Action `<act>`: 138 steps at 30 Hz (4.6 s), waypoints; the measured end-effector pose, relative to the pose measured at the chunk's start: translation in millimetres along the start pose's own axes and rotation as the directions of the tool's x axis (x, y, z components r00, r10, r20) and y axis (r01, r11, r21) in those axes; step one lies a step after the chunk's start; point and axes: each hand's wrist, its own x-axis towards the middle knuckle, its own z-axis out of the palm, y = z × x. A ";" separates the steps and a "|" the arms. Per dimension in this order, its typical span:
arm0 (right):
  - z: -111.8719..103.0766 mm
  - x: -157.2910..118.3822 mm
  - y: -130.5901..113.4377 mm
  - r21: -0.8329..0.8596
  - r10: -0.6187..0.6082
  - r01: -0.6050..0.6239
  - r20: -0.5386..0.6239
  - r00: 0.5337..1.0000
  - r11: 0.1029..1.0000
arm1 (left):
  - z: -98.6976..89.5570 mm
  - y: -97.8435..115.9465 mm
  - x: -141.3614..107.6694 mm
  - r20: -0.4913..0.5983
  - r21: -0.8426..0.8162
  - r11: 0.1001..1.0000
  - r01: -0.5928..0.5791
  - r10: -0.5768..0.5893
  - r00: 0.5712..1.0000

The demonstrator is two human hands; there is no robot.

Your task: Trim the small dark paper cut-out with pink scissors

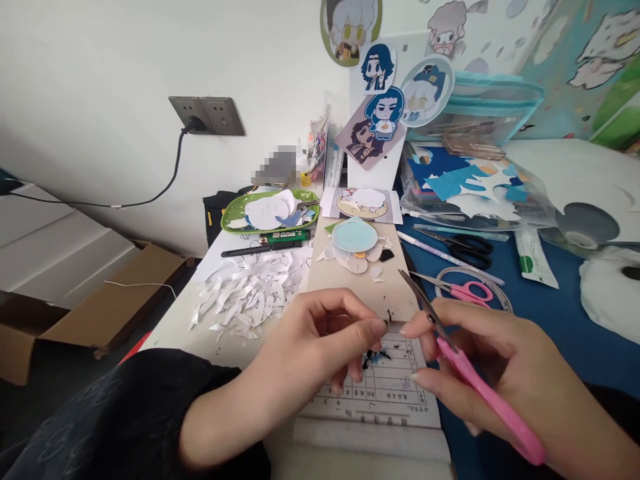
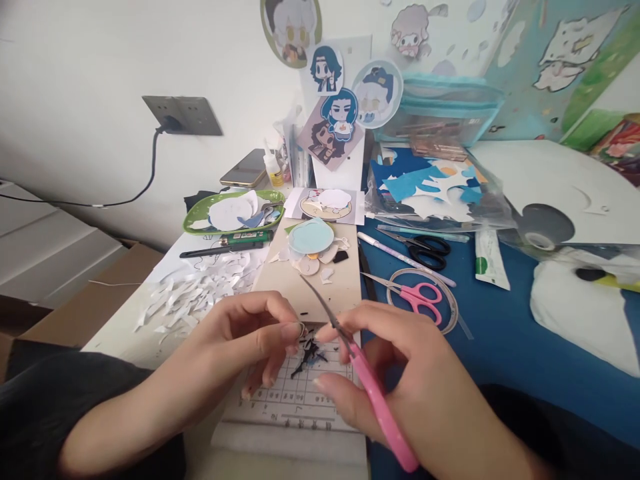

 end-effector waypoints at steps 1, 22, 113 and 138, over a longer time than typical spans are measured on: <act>5.0 0.2 0.6 -0.035 -0.123 0.120 -0.100 0.987 0.992 | 0.8 -0.5 -0.4 0.009 -0.002 1.000 -0.001 0.001 1.000; 15.4 7.7 -5.3 -0.399 -0.509 0.407 -0.191 0.840 0.822 | 3.8 -6.5 -2.1 0.060 -0.042 0.998 0.040 -0.037 0.998; 1.8 -2.8 -5.6 -0.261 0.094 -0.022 0.269 0.959 0.965 | 3.8 -3.5 -5.0 -0.055 -0.103 0.994 -0.035 0.029 0.998; -8.2 -4.3 -10.9 -0.152 0.171 -0.130 0.298 0.939 0.980 | 0.5 0.0 -2.5 -0.025 -0.020 0.998 0.066 -0.067 0.997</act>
